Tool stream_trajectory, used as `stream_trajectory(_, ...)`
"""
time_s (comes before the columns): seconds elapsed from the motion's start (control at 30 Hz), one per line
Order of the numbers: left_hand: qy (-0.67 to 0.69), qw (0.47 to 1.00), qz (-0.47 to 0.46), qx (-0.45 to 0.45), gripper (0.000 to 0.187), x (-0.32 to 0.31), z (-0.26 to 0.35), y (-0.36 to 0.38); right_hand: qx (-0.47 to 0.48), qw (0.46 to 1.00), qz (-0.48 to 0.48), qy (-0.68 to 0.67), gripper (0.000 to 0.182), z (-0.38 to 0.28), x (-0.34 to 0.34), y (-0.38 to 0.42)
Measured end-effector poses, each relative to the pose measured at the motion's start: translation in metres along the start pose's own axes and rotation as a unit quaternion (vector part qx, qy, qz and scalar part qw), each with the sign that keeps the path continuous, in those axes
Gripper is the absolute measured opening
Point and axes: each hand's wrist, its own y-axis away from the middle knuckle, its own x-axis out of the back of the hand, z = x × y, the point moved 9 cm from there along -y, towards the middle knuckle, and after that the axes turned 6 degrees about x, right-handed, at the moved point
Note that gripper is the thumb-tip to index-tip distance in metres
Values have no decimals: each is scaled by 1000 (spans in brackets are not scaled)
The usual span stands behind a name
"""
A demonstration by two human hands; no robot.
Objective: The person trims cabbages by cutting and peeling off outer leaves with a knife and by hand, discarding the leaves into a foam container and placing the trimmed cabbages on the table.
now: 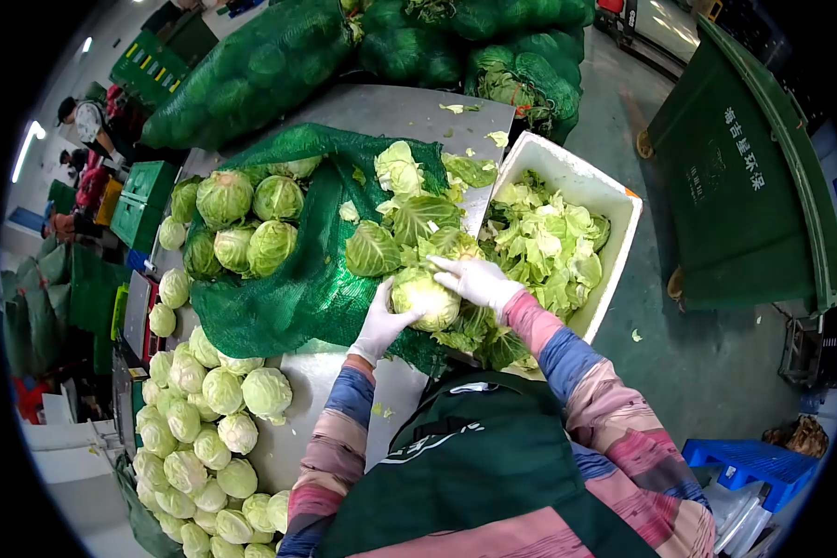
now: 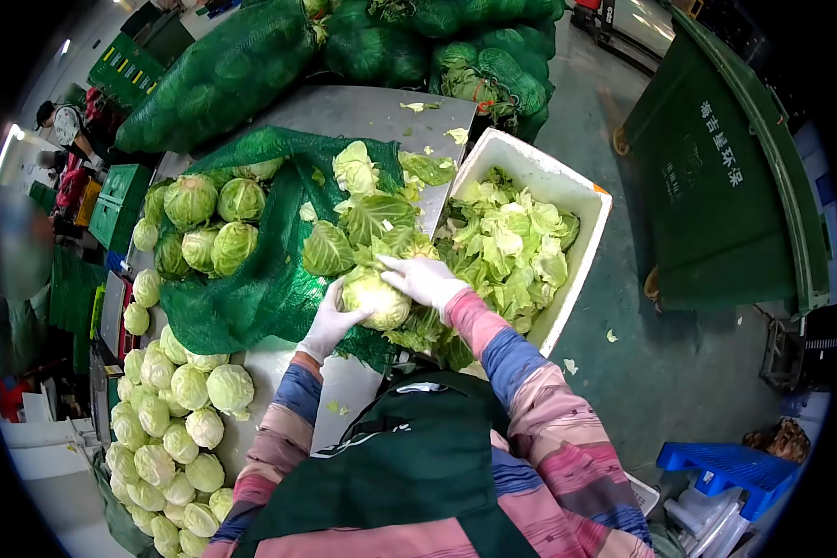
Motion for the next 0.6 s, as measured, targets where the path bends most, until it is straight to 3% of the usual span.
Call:
stream_trajectory(0.07,-69,997,-5,-31,90,-4,6,11,-53,998,19,-32,47,15,13,-1)
stream_trajectory(0.1,-138,989,-9,-60,93,-8,9,19,-75,990,93,-72,47,42,13,-3)
stream_trajectory(0.17,-114,992,-8,-45,96,-8,-4,24,-177,983,37,-29,47,78,19,5)
stream_trajectory(0.23,-13,998,52,-29,97,-1,3,31,-256,958,122,43,52,97,37,27)
stream_trajectory(0.27,101,985,93,109,98,1,-9,39,-240,958,154,23,54,87,31,38)
stream_trajectory(0.3,102,985,92,108,98,-2,-7,35,-223,957,186,4,57,65,37,48)
stream_trajectory(0.33,119,981,94,121,97,-2,-8,33,-243,957,156,-2,61,60,39,48)
stream_trajectory(0.37,139,977,93,132,97,-7,-9,29,-203,977,45,-50,61,20,17,51)
stream_trajectory(0.4,89,979,122,137,99,-3,-23,20,-94,991,98,-12,60,13,-3,47)
stream_trajectory(0.43,89,979,122,137,99,-7,-21,20,-69,986,153,-11,58,18,-9,47)
stream_trajectory(0.5,9,975,177,133,101,-12,-8,20,-55,984,162,40,58,-9,-21,49)
stream_trajectory(0.6,3,974,181,132,101,-11,-4,21,-74,988,133,7,57,-13,-22,44)
